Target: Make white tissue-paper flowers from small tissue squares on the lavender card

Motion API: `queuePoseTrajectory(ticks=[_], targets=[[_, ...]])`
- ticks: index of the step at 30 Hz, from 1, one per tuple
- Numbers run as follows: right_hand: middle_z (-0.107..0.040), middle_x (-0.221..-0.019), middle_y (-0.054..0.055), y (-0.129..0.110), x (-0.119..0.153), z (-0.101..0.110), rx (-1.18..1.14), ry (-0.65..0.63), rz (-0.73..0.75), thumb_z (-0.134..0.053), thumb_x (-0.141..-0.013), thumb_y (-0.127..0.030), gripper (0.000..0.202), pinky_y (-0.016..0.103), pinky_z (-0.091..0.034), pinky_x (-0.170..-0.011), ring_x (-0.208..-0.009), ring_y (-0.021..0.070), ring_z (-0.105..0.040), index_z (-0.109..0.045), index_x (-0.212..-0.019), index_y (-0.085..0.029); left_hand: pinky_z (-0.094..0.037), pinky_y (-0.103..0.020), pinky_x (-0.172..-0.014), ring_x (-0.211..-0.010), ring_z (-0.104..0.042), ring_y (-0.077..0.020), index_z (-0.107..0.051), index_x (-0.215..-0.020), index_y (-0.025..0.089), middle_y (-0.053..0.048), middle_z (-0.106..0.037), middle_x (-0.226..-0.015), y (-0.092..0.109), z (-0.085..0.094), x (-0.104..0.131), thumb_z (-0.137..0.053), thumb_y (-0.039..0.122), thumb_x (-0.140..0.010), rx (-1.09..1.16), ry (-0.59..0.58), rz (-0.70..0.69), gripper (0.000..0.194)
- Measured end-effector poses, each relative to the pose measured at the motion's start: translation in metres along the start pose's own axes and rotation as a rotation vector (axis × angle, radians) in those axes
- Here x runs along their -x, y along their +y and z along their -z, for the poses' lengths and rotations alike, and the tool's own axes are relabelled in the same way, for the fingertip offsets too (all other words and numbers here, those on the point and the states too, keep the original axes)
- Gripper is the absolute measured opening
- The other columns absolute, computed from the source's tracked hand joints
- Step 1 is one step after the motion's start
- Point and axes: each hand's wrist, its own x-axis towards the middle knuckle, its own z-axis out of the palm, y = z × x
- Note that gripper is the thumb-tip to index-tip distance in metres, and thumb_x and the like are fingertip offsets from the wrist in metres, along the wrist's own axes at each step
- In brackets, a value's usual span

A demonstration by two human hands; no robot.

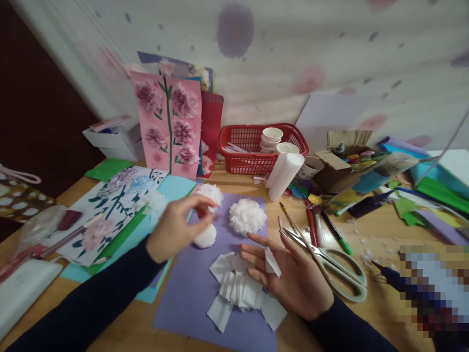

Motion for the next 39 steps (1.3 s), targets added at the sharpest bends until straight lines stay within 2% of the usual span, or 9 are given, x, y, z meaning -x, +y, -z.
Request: queuePoseTrajectory(ticks=[4, 7, 10, 14, 17, 21, 26, 32, 39], targets=[[-0.066, -0.108, 0.014, -0.001, -0.002, 0.004, -0.068, -0.107, 0.011, -0.052, -0.085, -0.050, 0.047, 0.035, -0.042, -0.093, -0.105, 0.0227, -0.060, -0.059, -0.111, -0.011, -0.047, -0.030, -0.080, -0.084, -0.059, -0.0175, -0.066, -0.095, 0.017, -0.004, -0.062, -0.087, 0.033, -0.043, 0.003, -0.068, 0.015, -0.073, 0.086, -0.342, -0.202, 0.023], [-0.067, -0.104, 0.013, 0.000, -0.003, 0.007, -0.061, -0.205, 0.004, -0.048, -0.087, -0.052, 0.048, 0.036, -0.043, -0.092, -0.100, 0.0221, -0.062, -0.060, -0.108, -0.010, -0.043, -0.036, -0.090, -0.101, -0.055, -0.0210, -0.068, -0.099, 0.022, -0.006, -0.060, -0.102, 0.037, -0.065, -0.001, -0.069, 0.014, -0.073, 0.089, -0.368, -0.337, 0.027], [-0.069, -0.096, 0.010, 0.001, -0.003, 0.008, -0.057, -0.219, -0.014, -0.049, -0.088, -0.052, 0.044, 0.037, -0.045, -0.091, -0.093, 0.0216, -0.065, -0.062, -0.103, -0.012, -0.042, -0.037, -0.091, -0.098, -0.056, -0.0209, -0.069, -0.076, 0.019, -0.005, -0.063, -0.096, 0.033, -0.076, -0.006, -0.069, 0.013, -0.073, 0.139, -0.362, -0.357, 0.007], [-0.068, -0.087, 0.008, 0.002, -0.004, 0.010, 0.061, -0.125, 0.016, -0.062, -0.077, -0.056, 0.046, 0.034, -0.051, -0.078, -0.084, 0.0225, -0.067, -0.060, -0.097, -0.014, -0.049, -0.030, -0.073, -0.076, -0.062, -0.0159, -0.063, -0.068, 0.015, -0.004, -0.066, -0.077, 0.026, -0.076, -0.013, -0.066, 0.011, -0.071, 0.374, -0.319, -0.071, 0.006], [-0.065, -0.078, 0.003, 0.005, -0.006, 0.012, 0.237, 0.029, 0.194, -0.073, -0.072, -0.041, 0.035, 0.026, -0.052, -0.056, -0.062, 0.0152, -0.064, -0.056, -0.090, -0.017, -0.051, -0.029, -0.071, -0.073, -0.064, -0.0155, -0.058, -0.063, 0.014, -0.006, -0.068, -0.079, 0.021, -0.074, -0.016, -0.068, 0.015, -0.067, 0.569, -0.294, 0.123, 0.011], [-0.044, -0.051, -0.010, 0.009, -0.005, 0.013, 0.325, 0.139, 0.348, -0.073, -0.074, -0.034, 0.029, 0.013, -0.031, -0.034, -0.035, 0.0031, -0.034, -0.048, -0.076, -0.020, -0.052, -0.028, -0.072, -0.076, -0.066, -0.0152, -0.051, -0.060, 0.014, -0.007, -0.070, -0.085, 0.019, -0.076, -0.015, -0.070, 0.015, -0.065, 0.731, -0.286, 0.194, 0.019], [-0.031, -0.043, -0.011, 0.006, -0.001, 0.015, 0.363, 0.115, 0.327, -0.072, -0.072, -0.042, 0.037, 0.013, -0.016, -0.033, -0.035, 0.0012, -0.020, -0.047, -0.062, -0.017, -0.051, -0.025, -0.068, -0.072, -0.064, -0.0126, -0.043, -0.062, 0.017, -0.003, -0.066, -0.077, 0.022, -0.078, -0.015, -0.068, 0.011, -0.064, 0.771, -0.282, 0.257, 0.026], [-0.034, -0.041, -0.008, 0.005, -0.002, 0.018, 0.400, -0.043, 0.101, -0.066, -0.072, -0.049, 0.039, 0.016, -0.018, -0.029, -0.031, 0.0026, -0.023, -0.062, -0.062, -0.011, -0.049, -0.027, -0.073, -0.075, -0.060, -0.0116, -0.055, -0.089, 0.015, 0.000, -0.061, -0.082, 0.022, -0.075, -0.016, -0.067, 0.013, -0.066, 0.684, -0.369, 0.243, 0.026], [-0.041, -0.045, -0.007, 0.003, -0.003, 0.018, 0.336, -0.109, 0.147, -0.067, -0.074, -0.044, 0.032, 0.015, -0.022, -0.029, -0.032, 0.0032, -0.025, -0.064, -0.078, -0.013, -0.047, -0.025, -0.068, -0.067, -0.057, -0.0100, -0.056, -0.102, 0.016, 0.004, -0.057, -0.071, 0.026, -0.067, -0.017, -0.069, 0.016, -0.065, 0.643, -0.402, 0.257, 0.039]])
